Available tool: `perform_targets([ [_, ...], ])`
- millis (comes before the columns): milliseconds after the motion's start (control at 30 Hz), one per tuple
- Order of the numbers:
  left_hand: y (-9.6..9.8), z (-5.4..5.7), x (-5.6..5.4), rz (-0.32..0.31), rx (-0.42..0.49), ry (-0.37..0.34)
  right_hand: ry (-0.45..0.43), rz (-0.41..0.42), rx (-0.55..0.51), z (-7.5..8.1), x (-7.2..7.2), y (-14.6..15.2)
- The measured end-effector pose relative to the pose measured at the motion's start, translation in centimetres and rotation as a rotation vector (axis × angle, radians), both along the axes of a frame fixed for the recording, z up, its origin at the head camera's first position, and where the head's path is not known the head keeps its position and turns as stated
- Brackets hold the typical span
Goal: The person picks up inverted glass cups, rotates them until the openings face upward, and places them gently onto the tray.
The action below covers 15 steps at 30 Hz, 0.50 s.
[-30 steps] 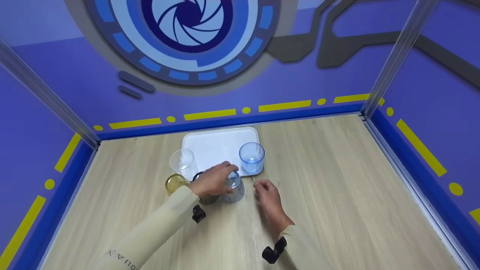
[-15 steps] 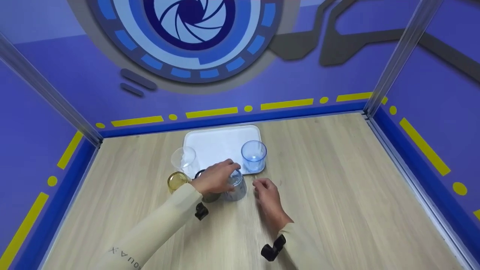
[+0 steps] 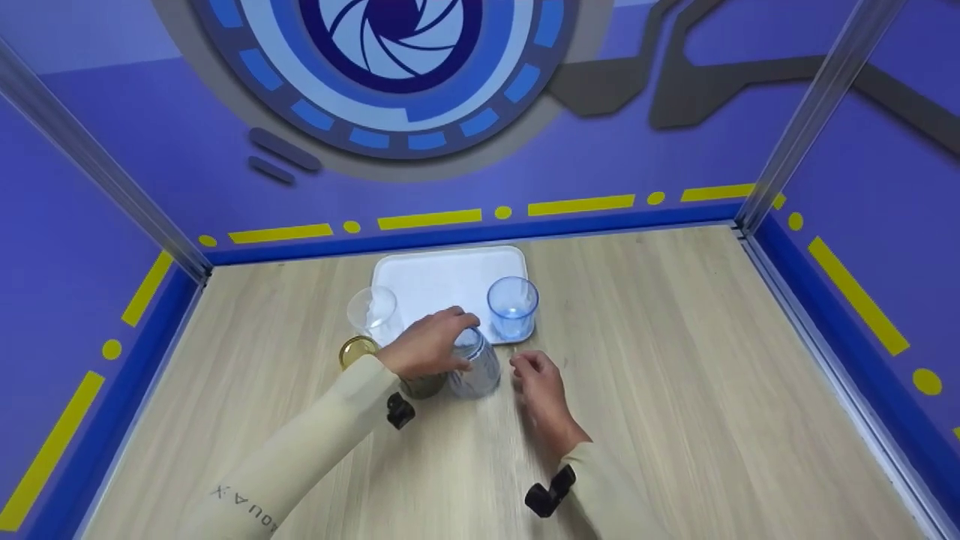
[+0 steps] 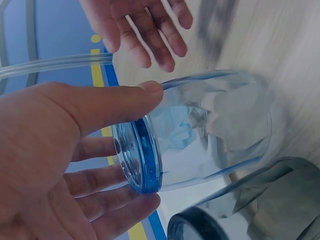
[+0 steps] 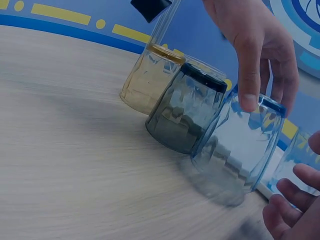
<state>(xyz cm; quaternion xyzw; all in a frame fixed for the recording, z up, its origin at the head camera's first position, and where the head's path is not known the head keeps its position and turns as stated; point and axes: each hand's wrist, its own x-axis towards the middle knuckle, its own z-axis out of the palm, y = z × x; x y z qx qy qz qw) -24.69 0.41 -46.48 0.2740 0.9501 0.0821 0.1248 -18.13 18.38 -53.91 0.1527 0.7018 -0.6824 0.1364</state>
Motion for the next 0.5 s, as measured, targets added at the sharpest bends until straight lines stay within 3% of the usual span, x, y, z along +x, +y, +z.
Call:
perform_targets([
  [267,-0.7,0.6,0.0,-0.010,0.046,-0.014,-0.007,-0.017,-0.008,-0.1,0.2,0.3],
  [500,-1.4,1.2,0.1,-0.004,0.078,-0.027,0.056,-0.060,-0.025,-0.5,0.2,0.0],
])
